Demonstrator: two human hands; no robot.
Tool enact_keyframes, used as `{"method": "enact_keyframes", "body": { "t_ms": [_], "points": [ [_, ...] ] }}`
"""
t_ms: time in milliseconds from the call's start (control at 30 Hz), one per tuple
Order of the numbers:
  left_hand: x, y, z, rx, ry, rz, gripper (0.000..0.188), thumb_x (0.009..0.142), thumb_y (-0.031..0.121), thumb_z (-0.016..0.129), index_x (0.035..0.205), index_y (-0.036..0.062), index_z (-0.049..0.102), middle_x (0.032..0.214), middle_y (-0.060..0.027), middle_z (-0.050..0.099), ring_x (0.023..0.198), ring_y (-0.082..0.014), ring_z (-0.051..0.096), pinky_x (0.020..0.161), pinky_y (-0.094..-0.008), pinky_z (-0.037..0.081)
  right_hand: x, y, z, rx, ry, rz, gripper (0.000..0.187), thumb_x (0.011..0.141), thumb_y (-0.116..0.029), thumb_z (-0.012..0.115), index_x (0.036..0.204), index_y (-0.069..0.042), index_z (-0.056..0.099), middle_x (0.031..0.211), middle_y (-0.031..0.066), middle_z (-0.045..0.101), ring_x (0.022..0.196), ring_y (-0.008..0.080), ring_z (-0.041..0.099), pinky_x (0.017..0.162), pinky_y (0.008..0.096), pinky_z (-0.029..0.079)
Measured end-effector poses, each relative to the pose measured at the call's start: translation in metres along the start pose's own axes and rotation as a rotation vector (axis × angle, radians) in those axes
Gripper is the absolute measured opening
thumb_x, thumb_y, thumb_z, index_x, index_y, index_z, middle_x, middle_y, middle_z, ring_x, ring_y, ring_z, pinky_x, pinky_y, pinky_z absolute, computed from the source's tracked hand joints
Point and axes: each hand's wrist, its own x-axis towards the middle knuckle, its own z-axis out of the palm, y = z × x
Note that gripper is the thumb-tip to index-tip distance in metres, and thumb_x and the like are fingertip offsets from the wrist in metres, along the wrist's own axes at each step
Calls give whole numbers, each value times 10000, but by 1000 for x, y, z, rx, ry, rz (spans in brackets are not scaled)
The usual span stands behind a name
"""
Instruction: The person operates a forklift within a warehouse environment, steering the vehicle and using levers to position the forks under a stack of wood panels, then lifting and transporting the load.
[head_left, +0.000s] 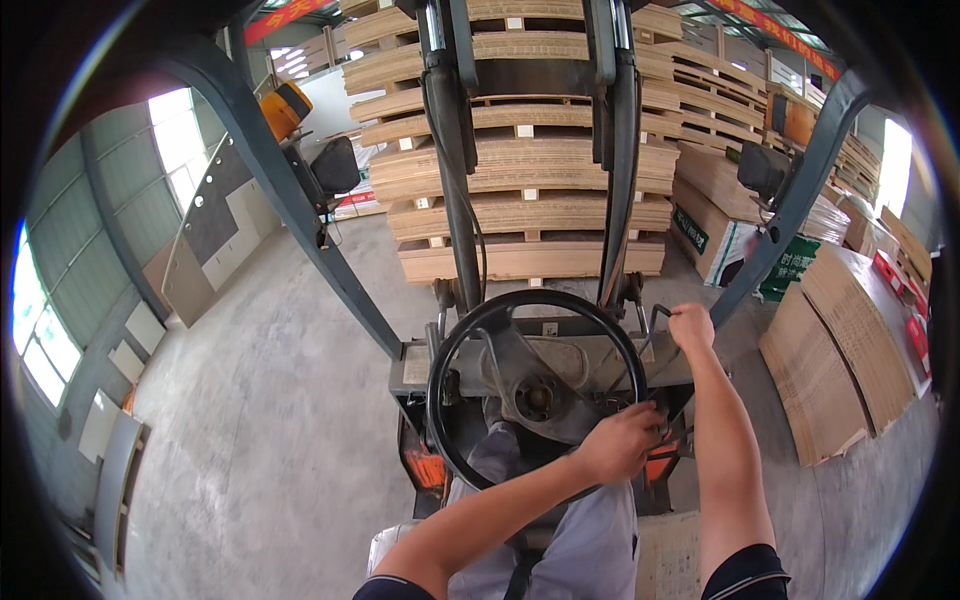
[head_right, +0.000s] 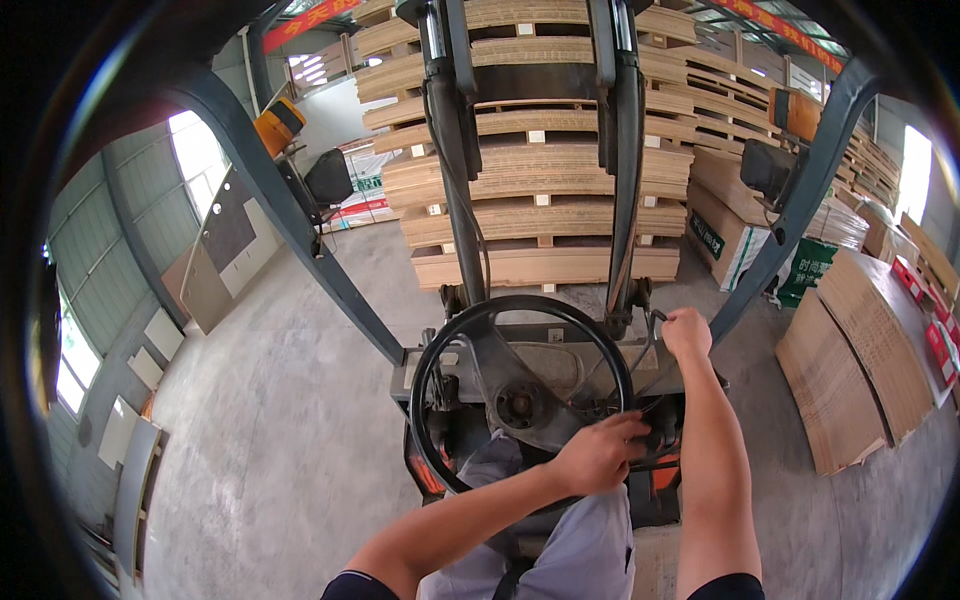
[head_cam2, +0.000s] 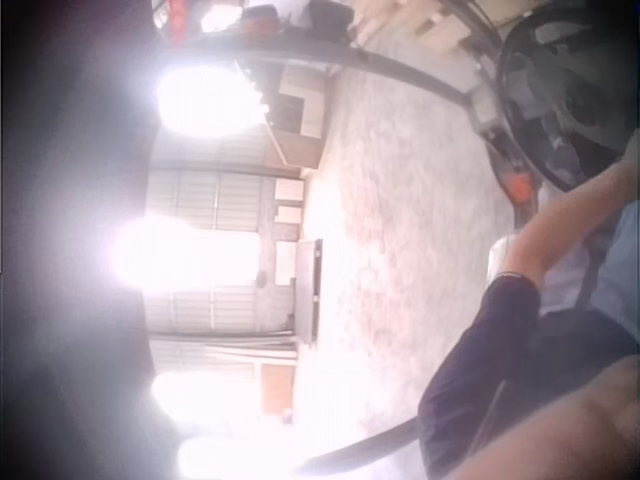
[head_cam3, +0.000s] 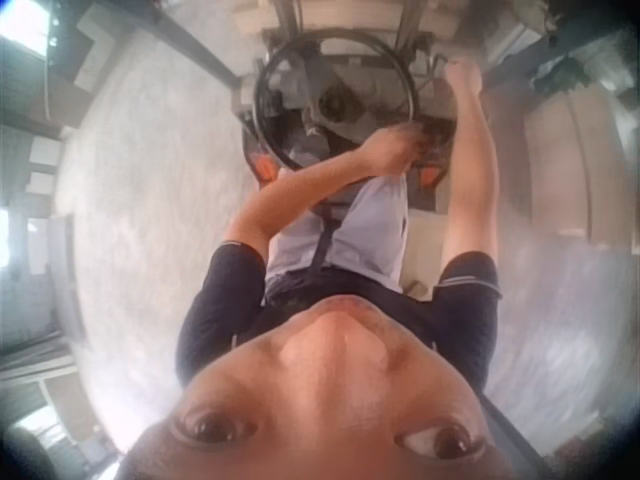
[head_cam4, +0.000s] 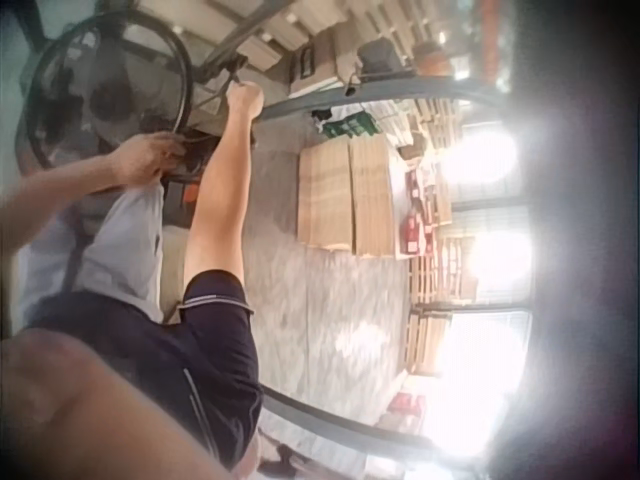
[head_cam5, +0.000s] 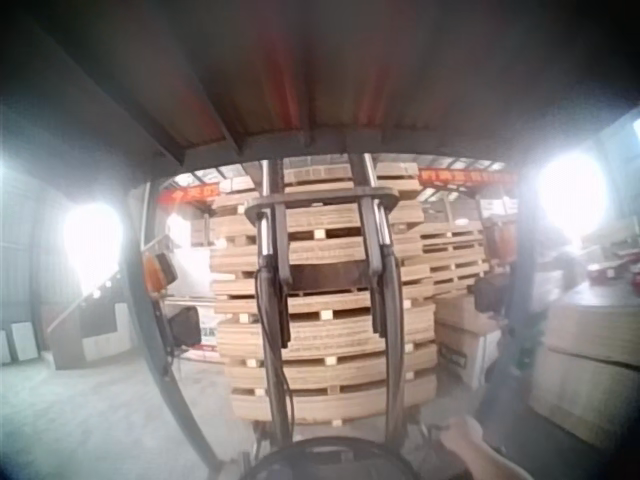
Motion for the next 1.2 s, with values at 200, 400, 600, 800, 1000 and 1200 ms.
{"method": "enact_keyframes", "body": {
  "t_ms": [200, 400, 600, 800, 1000, 1200],
  "points": [
    [-42, -18, 3, 27, 17, 49, 232, 711, 47, 588, 930, 35, 664, 1229, -110, 570, 1235, -296, 488, 934, -383, 497, 26, 4, 22, -18, -37, -6, 249, 771, -198, 592, 962, -126, 734, 1010, 135, 685, 965, 314, 638, 828, 407, 514],
    [-72, -45, -14, 72, 51, 52, 222, 727, 68, 592, 934, 52, 669, 1198, -93, 588, 1228, -268, 505, 937, -369, 496, 55, 5, 43, -11, -41, -22, 245, 781, -204, 587, 963, -133, 735, 1007, 134, 686, 962, 320, 637, 823, 411, 515],
    [-95, -66, -53, 148, 92, 45, 256, 691, 69, 617, 937, 67, 685, 1176, -94, 602, 1190, -270, 541, 897, -363, 515, 68, 7, 54, -22, 17, -80, 232, 770, -196, 588, 933, -141, 743, 936, 144, 692, 902, 321, 657, 810, 398, 521],
    [-107, -101, -91, 244, 257, 0, 267, 614, 49, 644, 876, 37, 689, 1080, -114, 639, 1092, -296, 603, 866, -368, 531, 76, 17, 54, -52, -28, -108, 248, 786, -212, 596, 980, -136, 731, 981, 138, 687, 936, 328, 642, 817, 409, 515],
    [-89, -139, -126, 337, 395, -61, 219, 609, -29, 620, 819, 3, 671, 1017, -121, 652, 1031, -312, 629, 820, -369, 550, 93, 26, 57, -38, -38, -97, 258, 808, -236, 610, 1022, -141, 718, 1022, 135, 680, 958, 336, 632, 826, 414, 508],
    [-73, -168, -135, 323, 453, -111, 205, 633, -26, 618, 826, 8, 679, 1009, -106, 663, 1039, -296, 629, 830, -357, 544, 108, 31, 70, -29, -9, -130, 262, 802, -231, 612, 1023, -137, 717, 994, 144, 685, 946, 335, 639, 828, 410, 510]
  ]
}}
